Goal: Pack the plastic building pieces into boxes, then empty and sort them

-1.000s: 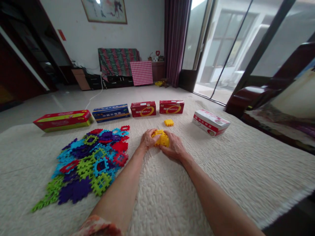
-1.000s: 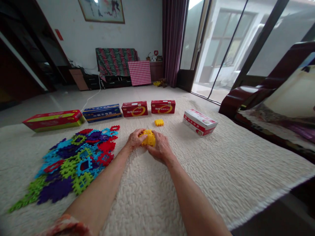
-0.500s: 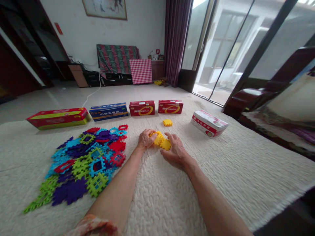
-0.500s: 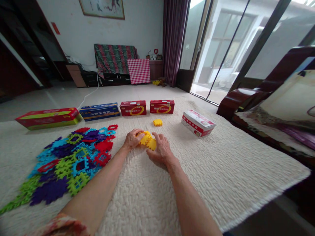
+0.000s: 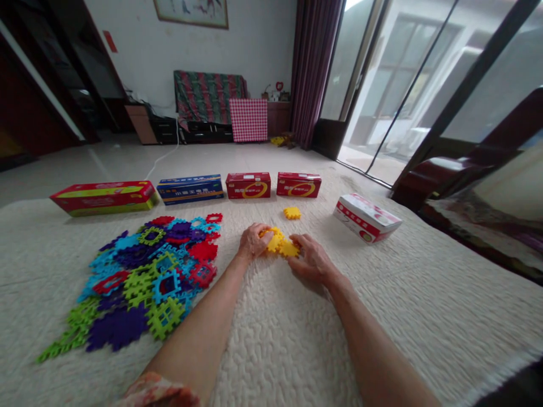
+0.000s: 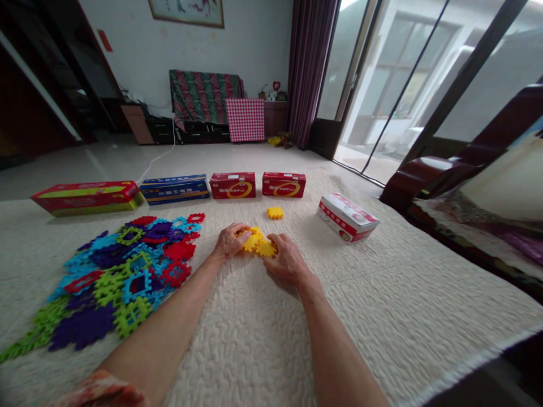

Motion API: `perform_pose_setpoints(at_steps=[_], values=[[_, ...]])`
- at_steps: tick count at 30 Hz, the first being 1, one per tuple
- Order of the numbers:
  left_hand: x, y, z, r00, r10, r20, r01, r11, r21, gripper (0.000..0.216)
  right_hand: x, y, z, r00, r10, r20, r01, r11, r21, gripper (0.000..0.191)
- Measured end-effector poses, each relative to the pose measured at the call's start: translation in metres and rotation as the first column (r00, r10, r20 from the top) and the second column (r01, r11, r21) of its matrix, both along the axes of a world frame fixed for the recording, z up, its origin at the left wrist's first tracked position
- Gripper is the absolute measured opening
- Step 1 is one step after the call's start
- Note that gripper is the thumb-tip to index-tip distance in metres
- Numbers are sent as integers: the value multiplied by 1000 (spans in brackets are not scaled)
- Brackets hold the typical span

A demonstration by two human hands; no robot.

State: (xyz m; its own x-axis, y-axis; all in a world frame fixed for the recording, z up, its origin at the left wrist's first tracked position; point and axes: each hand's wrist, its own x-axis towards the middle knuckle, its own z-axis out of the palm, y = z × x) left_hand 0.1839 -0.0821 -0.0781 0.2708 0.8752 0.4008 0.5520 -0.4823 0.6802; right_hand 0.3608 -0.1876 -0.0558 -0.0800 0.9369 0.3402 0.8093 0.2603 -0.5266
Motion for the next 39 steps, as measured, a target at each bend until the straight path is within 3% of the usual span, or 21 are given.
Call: perform_pose_setpoints(at_steps=[9, 15, 23, 29, 32, 35, 39], values=[[-1, -2, 1, 1000, -17, 20, 17, 1000, 6, 19, 1, 4, 1, 998, 48, -29, -48, 999, 14, 38], [-2, -2, 1, 999, -38, 20, 37, 999, 6, 19, 3, 6, -1, 996, 51, -79, -53, 998, -18, 46], [-2, -4, 4, 998, -41, 48, 40, 999, 3, 18, -1, 4, 2, 997, 81, -18, -82, 996, -44, 42], [-2, -4, 3, 997, -45, 56, 45, 999, 2, 19, 15, 7, 10, 983, 62, -173, -87, 986, -143, 42], [-1, -4, 2, 998, -32, 62, 33, 999, -5, 18, 24, 13, 6, 973, -56, -224, 29, 992, -124, 41], [-1, -3, 2, 998, -27, 62, 28, 999, -19, 18, 27, 17, -3, 966, -203, -160, 198, 979, -42, 43], [-1, -2, 0, 997, -29, 74, 32, 999, -33, 19, 28, 18, -11, 978, -205, -33, 204, 979, -15, 51]])
